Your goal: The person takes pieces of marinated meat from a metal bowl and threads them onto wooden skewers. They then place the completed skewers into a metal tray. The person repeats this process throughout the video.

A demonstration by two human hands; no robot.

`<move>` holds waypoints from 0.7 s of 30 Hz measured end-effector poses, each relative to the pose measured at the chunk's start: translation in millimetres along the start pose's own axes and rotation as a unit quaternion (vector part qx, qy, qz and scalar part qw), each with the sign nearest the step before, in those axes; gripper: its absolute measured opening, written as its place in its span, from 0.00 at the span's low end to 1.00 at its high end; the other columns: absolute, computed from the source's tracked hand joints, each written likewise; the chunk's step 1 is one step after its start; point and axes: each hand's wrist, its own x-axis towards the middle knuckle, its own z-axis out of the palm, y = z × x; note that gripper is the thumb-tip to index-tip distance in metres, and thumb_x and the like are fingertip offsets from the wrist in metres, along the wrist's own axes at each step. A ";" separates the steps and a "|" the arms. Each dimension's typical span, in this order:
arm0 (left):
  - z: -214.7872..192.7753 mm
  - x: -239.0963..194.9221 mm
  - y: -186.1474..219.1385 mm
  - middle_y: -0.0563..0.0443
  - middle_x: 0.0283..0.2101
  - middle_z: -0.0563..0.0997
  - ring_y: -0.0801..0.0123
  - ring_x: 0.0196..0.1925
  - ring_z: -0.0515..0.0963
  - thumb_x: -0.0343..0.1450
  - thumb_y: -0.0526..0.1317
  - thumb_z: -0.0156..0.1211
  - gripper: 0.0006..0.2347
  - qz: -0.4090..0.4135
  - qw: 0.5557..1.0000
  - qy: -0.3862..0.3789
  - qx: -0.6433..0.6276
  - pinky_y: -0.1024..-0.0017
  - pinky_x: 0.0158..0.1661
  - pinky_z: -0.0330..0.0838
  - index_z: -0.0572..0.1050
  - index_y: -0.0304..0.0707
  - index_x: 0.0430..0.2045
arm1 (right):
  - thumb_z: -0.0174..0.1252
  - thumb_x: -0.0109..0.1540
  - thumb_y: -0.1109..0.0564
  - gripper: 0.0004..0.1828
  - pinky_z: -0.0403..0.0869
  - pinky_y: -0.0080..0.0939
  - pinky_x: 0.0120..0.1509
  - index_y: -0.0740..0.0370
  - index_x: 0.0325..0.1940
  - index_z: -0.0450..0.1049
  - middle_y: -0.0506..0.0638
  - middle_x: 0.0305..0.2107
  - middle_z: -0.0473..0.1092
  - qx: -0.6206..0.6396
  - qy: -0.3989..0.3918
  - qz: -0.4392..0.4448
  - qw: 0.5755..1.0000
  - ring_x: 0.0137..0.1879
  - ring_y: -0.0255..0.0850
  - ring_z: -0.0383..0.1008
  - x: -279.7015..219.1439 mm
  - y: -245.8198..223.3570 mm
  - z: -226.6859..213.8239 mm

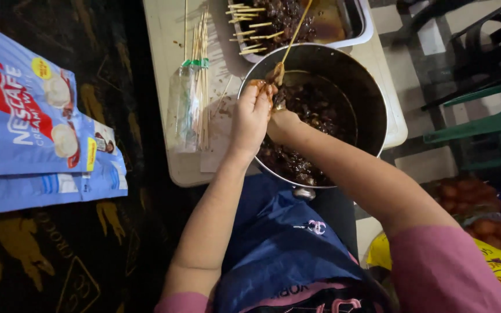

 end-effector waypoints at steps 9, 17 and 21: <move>-1.0 1.3 -3.0 0.52 0.19 0.74 0.77 0.20 0.72 0.76 0.35 0.50 0.07 -0.002 1.000 0.001 0.011 0.80 0.18 0.68 0.77 0.36 0.30 | 0.54 0.52 0.50 0.16 0.80 0.61 0.41 0.64 0.30 0.80 0.55 0.26 0.76 0.185 -0.103 0.156 0.965 0.37 0.58 0.81 -2.5 21.3 -63.3; 1.1 1.7 -14.4 0.51 0.25 0.81 0.77 0.25 0.75 0.76 0.37 0.52 0.07 0.004 1.000 0.009 0.013 0.78 0.22 0.73 0.77 0.38 0.32 | 0.60 0.53 0.51 0.15 0.81 0.60 0.46 0.64 0.34 0.82 0.55 0.30 0.77 0.151 -0.123 0.186 0.963 0.41 0.56 0.81 -20.0 30.7 -82.5; 0.3 5.1 -39.2 0.56 0.21 0.76 0.76 0.23 0.73 0.76 0.42 0.57 0.06 0.000 0.999 -0.001 0.040 0.77 0.22 0.74 0.78 0.42 0.35 | 0.67 0.49 0.44 0.17 0.82 0.60 0.41 0.57 0.34 0.83 0.52 0.28 0.78 0.148 -0.147 0.193 0.959 0.41 0.53 0.83 -20.5 31.8 -32.2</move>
